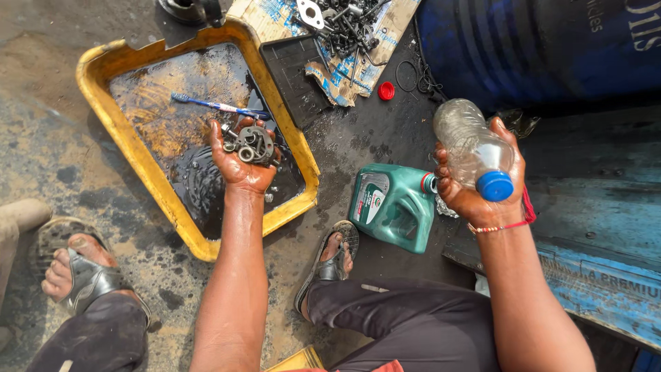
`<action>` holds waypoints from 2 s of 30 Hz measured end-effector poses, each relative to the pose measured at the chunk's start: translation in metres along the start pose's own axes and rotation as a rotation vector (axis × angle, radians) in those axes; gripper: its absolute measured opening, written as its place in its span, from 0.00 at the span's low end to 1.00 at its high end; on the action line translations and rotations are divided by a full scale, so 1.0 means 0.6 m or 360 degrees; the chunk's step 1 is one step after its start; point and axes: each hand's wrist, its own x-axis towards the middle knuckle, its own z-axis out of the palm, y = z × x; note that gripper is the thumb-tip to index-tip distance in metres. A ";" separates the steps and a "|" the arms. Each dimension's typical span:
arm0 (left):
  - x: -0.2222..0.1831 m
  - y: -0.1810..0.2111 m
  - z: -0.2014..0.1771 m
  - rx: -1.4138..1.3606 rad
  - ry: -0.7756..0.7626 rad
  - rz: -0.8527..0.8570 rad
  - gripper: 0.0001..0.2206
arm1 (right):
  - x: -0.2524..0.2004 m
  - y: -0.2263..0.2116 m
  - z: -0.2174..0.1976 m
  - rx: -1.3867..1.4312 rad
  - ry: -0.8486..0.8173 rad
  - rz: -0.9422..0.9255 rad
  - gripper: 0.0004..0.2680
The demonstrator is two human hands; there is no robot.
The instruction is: Cleaning engine parts including a piston and bolts by hand using a plastic bottle filled with liquid in a yellow tray
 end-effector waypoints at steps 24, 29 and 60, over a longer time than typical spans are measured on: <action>0.560 -0.163 0.196 0.1990 -0.0006 0.0134 0.33 | 0.005 -0.035 -0.078 0.0216 -0.0048 -0.0053 0.30; 0.447 -0.059 0.187 0.3395 -0.0308 0.0337 0.31 | -0.014 -0.034 -0.087 0.0180 -0.0070 -0.0082 0.29; -0.168 0.060 0.037 0.0489 -0.0245 0.0176 0.25 | 0.054 0.106 0.114 -0.0241 -0.0141 -0.0539 0.25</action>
